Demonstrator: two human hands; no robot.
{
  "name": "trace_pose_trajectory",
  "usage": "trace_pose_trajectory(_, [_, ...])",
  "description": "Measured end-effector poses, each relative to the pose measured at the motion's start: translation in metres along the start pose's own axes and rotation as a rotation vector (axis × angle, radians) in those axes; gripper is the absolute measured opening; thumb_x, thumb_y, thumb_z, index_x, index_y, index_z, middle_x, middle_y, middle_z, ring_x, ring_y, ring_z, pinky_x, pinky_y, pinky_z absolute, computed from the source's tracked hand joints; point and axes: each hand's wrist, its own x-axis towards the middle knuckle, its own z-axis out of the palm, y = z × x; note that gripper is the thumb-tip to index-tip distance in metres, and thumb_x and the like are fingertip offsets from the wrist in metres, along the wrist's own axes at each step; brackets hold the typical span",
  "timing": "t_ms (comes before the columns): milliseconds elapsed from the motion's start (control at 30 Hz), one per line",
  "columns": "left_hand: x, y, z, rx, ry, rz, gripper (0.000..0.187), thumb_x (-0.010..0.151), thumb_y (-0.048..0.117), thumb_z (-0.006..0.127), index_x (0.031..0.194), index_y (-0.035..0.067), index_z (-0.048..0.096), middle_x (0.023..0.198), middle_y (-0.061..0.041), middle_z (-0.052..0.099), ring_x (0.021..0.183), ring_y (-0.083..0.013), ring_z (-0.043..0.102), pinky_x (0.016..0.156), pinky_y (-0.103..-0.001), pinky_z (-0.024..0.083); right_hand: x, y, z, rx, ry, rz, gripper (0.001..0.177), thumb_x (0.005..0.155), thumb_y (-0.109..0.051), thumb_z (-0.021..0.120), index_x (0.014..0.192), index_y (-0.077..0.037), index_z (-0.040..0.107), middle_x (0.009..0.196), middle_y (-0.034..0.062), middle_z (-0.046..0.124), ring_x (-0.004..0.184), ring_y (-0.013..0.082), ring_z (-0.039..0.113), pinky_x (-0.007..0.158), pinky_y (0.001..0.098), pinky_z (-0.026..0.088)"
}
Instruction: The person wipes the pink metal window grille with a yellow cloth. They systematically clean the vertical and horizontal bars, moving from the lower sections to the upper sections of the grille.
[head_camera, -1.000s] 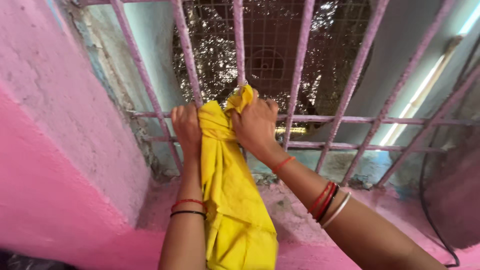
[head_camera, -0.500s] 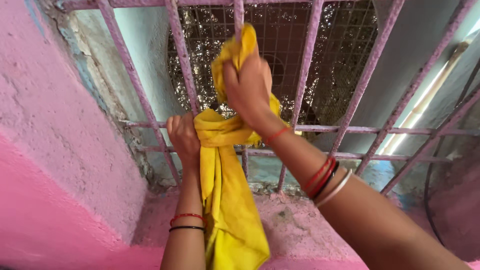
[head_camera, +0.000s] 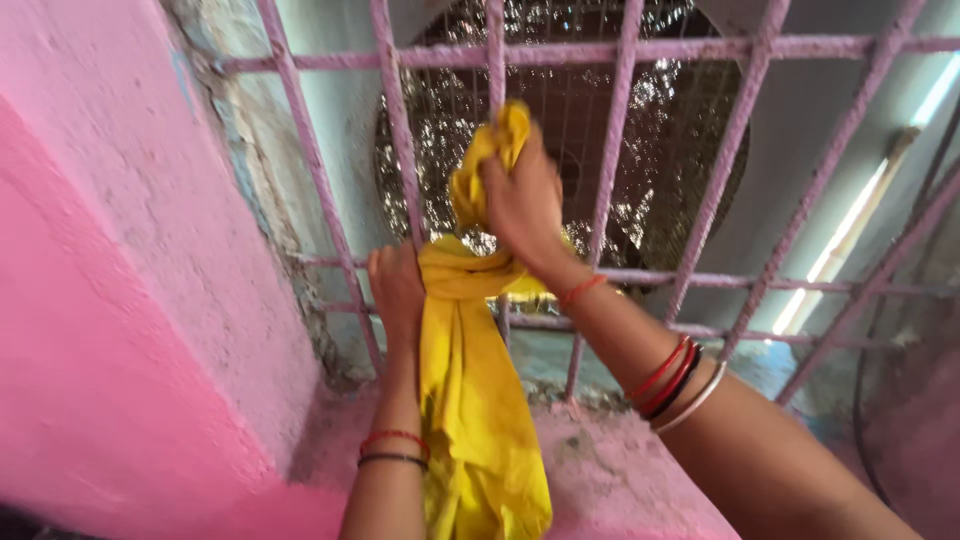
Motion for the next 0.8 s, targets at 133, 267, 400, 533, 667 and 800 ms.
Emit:
trace_pose_trajectory(133, [0.007,0.023,-0.013,-0.126,0.07,-0.058,0.021,0.088,0.021,0.067,0.084,0.003,0.059,0.075,-0.015,0.056,0.081,-0.0351,0.056,0.082,-0.046,0.043,0.036,-0.025,0.009,0.029,0.062,-0.03,0.033,0.095,-0.02,0.063,0.121,-0.001,0.055,0.096,0.0215,0.074,0.093,0.0432,0.072,0.081,0.0518,0.056])
trace_pose_trajectory(267, [0.01,0.018,-0.008,-0.13,0.16,-0.008,0.017,0.09,0.018,0.066,0.091,0.002,0.06,0.078,-0.012,0.056,0.08,-0.0318,0.055,0.084,-0.045,0.043,0.027,-0.019,0.014,-0.067,0.028,0.03,0.046,0.092,-0.02,0.062,0.132,-0.001,0.049,0.091,0.022,0.072,0.09,0.044,0.069,0.082,0.0528,0.051])
trace_pose_trajectory(400, [0.005,0.014,-0.004,-0.095,0.078,-0.036,0.017,0.09,0.017,0.067,0.085,0.004,0.058,0.077,-0.014,0.054,0.081,-0.033,0.055,0.083,-0.045,0.043,-0.036,0.018,0.021,-0.309,0.073,-0.147,0.058,0.088,-0.026,0.067,0.135,0.005,0.05,0.092,0.0234,0.068,0.096,0.043,0.063,0.097,0.0532,0.04])
trace_pose_trajectory(533, [0.004,0.016,-0.01,-0.123,0.04,-0.013,0.015,0.091,0.017,0.065,0.089,0.003,0.06,0.079,-0.014,0.056,0.083,-0.0333,0.056,0.084,-0.046,0.043,-0.092,0.032,0.004,-0.431,-0.146,-0.183,0.039,0.089,-0.029,0.065,0.117,-0.002,0.061,0.101,0.0203,0.069,0.101,0.0383,0.062,0.105,0.0526,0.033])
trace_pose_trajectory(667, [-0.001,0.006,-0.003,-0.115,0.027,0.004,0.014,0.095,0.017,0.064,0.096,0.003,0.064,0.08,-0.013,0.057,0.083,-0.0323,0.056,0.089,-0.045,0.044,-0.073,0.012,-0.004,-0.441,-0.366,0.096,0.036,0.097,-0.035,0.062,0.11,-0.002,0.063,0.099,0.0219,0.071,0.099,0.0386,0.068,0.101,0.0537,0.042])
trace_pose_trajectory(800, [-0.003,0.0,0.012,-0.052,0.08,0.012,0.014,0.095,0.015,0.06,0.1,0.003,0.064,0.084,-0.013,0.057,0.087,-0.0327,0.057,0.094,-0.047,0.044,0.004,-0.012,-0.014,0.027,-0.044,-0.056,0.05,0.09,-0.023,0.06,0.131,0.005,0.053,0.101,0.0259,0.073,0.098,0.0471,0.067,0.087,0.0558,0.049])
